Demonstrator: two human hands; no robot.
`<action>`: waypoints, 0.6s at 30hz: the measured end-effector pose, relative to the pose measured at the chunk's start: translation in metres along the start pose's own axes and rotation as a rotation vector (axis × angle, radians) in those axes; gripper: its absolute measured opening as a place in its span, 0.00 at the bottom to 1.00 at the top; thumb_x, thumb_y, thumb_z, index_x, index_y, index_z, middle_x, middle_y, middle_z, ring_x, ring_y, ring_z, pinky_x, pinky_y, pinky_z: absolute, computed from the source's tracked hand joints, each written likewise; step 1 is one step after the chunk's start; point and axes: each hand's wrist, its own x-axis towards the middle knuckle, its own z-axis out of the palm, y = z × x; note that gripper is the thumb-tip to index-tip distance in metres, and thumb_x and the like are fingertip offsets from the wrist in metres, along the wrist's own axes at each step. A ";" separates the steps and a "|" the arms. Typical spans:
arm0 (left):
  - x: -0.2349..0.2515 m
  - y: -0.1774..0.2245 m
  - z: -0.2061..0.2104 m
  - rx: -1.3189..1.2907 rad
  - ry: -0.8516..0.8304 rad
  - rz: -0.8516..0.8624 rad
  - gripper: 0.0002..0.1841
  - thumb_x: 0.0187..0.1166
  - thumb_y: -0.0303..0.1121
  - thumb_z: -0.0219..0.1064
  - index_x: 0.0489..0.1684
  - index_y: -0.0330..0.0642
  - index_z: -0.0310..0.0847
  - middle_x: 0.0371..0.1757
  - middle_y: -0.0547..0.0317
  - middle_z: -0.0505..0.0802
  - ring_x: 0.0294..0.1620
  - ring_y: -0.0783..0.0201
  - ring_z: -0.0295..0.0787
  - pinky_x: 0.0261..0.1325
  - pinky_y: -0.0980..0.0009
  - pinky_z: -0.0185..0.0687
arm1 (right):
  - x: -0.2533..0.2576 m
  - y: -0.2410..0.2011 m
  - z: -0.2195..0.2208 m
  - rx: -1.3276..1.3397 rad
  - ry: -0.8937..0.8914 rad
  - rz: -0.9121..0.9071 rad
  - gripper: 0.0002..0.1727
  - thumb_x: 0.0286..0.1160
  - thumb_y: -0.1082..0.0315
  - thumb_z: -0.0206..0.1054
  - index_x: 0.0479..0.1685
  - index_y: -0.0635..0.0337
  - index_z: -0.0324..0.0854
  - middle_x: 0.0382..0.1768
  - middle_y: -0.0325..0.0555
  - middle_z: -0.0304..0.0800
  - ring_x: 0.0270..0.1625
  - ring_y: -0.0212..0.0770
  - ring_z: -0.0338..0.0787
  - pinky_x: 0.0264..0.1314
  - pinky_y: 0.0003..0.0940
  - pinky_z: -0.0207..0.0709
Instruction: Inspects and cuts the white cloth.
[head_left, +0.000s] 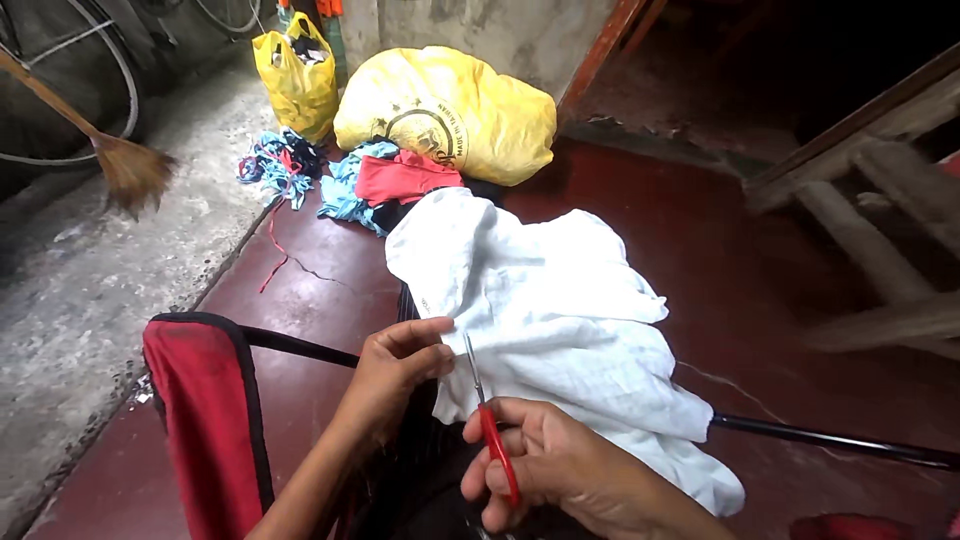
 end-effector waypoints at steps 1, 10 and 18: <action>0.000 0.000 0.000 -0.006 0.001 -0.006 0.16 0.73 0.14 0.69 0.56 0.36 0.90 0.40 0.48 0.93 0.37 0.60 0.92 0.50 0.63 0.91 | 0.001 -0.001 0.000 -0.008 -0.005 0.020 0.21 0.71 0.76 0.73 0.62 0.57 0.75 0.44 0.54 0.96 0.39 0.48 0.98 0.44 0.39 0.93; 0.005 -0.003 -0.002 -0.082 0.015 -0.015 0.18 0.74 0.14 0.68 0.60 0.36 0.88 0.42 0.49 0.93 0.40 0.60 0.93 0.53 0.63 0.91 | 0.006 0.002 -0.008 -0.029 -0.149 0.052 0.14 0.80 0.60 0.71 0.58 0.54 0.78 0.40 0.48 0.95 0.28 0.32 0.91 0.28 0.24 0.84; 0.005 -0.001 -0.008 -0.067 -0.014 -0.034 0.22 0.72 0.14 0.69 0.65 0.39 0.85 0.44 0.49 0.93 0.39 0.59 0.93 0.50 0.63 0.92 | 0.006 0.003 -0.007 -0.007 -0.120 0.023 0.19 0.82 0.53 0.68 0.60 0.55 0.76 0.38 0.49 0.93 0.28 0.35 0.91 0.29 0.27 0.86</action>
